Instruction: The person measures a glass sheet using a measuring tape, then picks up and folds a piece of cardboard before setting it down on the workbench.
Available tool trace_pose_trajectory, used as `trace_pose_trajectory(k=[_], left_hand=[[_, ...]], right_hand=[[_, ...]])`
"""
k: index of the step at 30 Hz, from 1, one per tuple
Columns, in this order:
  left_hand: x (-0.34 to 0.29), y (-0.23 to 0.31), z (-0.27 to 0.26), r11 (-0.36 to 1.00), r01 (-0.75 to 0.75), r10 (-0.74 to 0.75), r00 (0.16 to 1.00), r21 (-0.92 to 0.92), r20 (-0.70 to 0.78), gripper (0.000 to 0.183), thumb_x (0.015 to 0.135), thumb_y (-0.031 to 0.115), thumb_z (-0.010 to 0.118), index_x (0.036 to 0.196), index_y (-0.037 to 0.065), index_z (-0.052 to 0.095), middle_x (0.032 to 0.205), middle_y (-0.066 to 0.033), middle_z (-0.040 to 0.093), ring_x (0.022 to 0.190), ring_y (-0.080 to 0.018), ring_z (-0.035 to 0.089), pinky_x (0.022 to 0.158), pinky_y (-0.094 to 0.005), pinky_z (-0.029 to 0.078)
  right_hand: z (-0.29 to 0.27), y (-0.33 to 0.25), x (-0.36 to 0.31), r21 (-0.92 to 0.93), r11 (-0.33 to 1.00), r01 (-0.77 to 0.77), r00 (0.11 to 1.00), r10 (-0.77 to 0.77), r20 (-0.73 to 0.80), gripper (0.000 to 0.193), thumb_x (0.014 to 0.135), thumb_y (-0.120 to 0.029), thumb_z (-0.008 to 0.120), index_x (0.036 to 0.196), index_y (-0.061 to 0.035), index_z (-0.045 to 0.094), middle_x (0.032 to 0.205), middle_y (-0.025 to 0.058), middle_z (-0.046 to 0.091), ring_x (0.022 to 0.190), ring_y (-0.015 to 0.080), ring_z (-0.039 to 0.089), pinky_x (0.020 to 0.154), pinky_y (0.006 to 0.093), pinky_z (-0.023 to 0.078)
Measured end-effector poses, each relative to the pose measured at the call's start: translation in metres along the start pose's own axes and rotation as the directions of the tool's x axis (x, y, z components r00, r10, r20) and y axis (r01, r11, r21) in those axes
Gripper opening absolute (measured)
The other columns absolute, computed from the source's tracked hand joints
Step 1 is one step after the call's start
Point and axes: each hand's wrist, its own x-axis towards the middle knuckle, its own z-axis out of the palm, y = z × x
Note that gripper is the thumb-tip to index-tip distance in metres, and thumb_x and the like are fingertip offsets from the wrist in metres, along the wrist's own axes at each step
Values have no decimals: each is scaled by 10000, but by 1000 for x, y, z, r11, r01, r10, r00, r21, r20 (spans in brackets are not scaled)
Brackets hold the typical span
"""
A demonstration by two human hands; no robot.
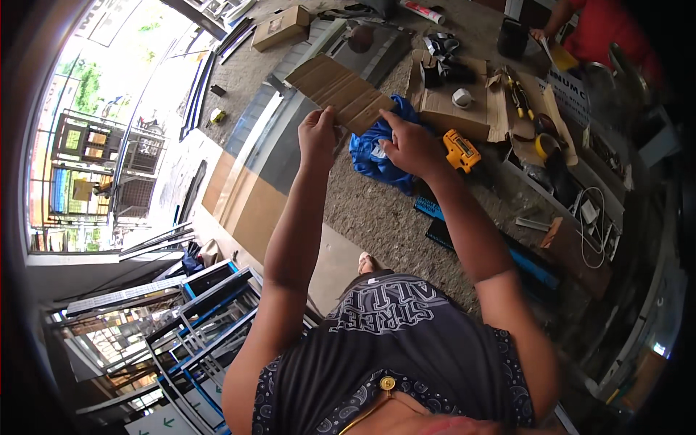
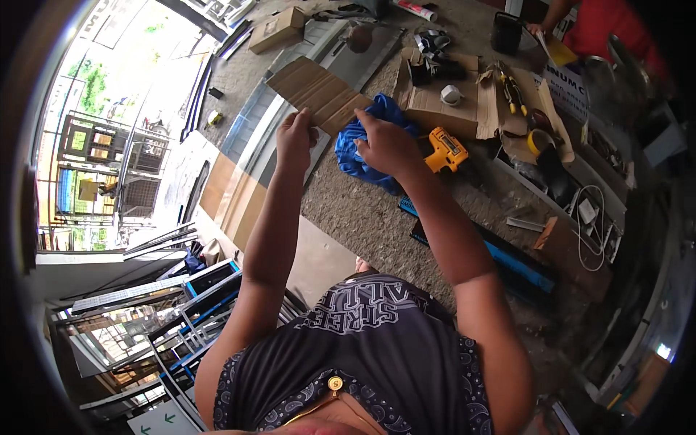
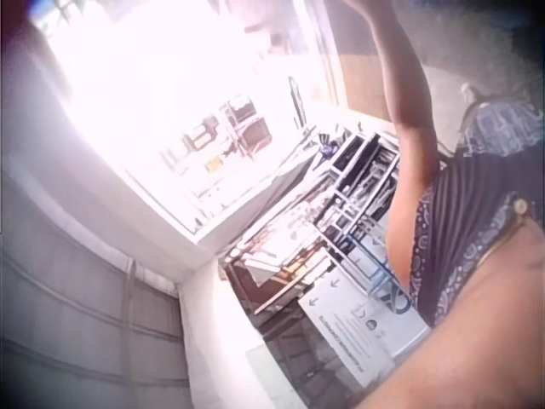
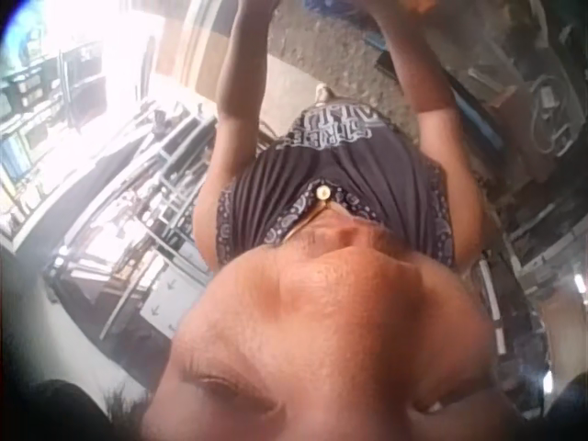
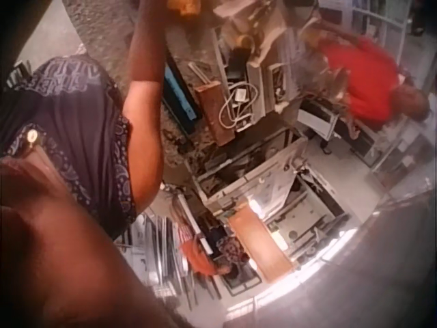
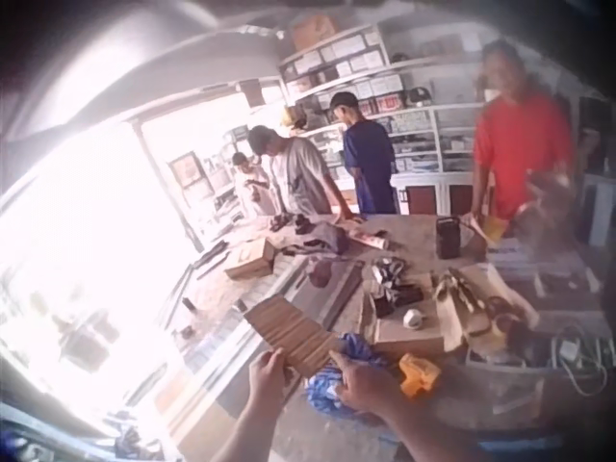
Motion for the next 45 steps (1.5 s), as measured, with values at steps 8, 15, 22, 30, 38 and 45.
trace_pose_trajectory(k=[8, 15, 22, 30, 38, 45], left_hand=[[23, -24, 26, 999, -30, 29, 999, 46, 26, 238, 947, 201, 592, 828, -4, 617, 638, -24, 572, 465, -88, 489, 411, -246, 359], [27, -27, 44, 995, -64, 59, 996, 78, 61, 256, 938, 222, 597, 859, -18, 635, 652, -28, 589, 504, -84, 502, 451, -249, 388], [9, -47, 15, 932, -223, 226, 974, 287, 21, 311, 898, 215, 566, 793, -56, 679, 669, -58, 628, 595, -81, 539, 543, -281, 420], [-29, -69, 0, 984, -76, 39, 975, 164, 218, 329, 964, 317, 549, 946, 0, 632, 776, -73, 646, 673, -180, 619, 549, -297, 472], [-48, -172, -205, 224, 219, 5, 974, 950, -226, 679, 975, 458, 417, 1482, 25, 291, 1554, -197, 259, 1452, -327, 226, 1124, -553, 258], [-51, -187, -251, 199, 345, -306, 911, 917, -277, 858, 959, 657, 219, 1544, 68, 0, 1624, -110, -61, 1497, -289, -53, 1166, -564, 45]], right_hand=[[1, 29, 12, -48, 998, 38, 999, -39, -20, 684, 843, -197, 694, 1449, -123, 384, 785, 114, 637, 713, 289, 640, 679, 408, 518], [-11, 55, 18, 30, 992, -126, 992, 126, 10, 843, 775, -255, 775, 1492, -187, 336, 705, 59, 608, 619, 171, 590, 608, 319, 499], [7, 35, 1, 87, 989, -122, 973, 102, 208, 859, 752, -364, 768, 1487, -203, 353, 797, 139, 697, 762, 261, 690, 728, 371, 540], [41, 62, -41, 888, 402, -223, 871, 491, -3, 526, 805, -329, 775, 1211, -26, 632, 935, 43, 686, 810, 120, 626, 738, 269, 512], [48, 72, -101, 654, 690, -310, 867, 488, -104, 407, 804, -227, 779, 1128, -20, 642, 864, 24, 652, 755, 83, 588, 649, 266, 499], [70, 53, -98, 577, 713, -399, 857, 513, -41, 617, 768, -130, 798, 1275, -15, 464, 904, 80, 636, 783, 116, 610, 649, 292, 517]])
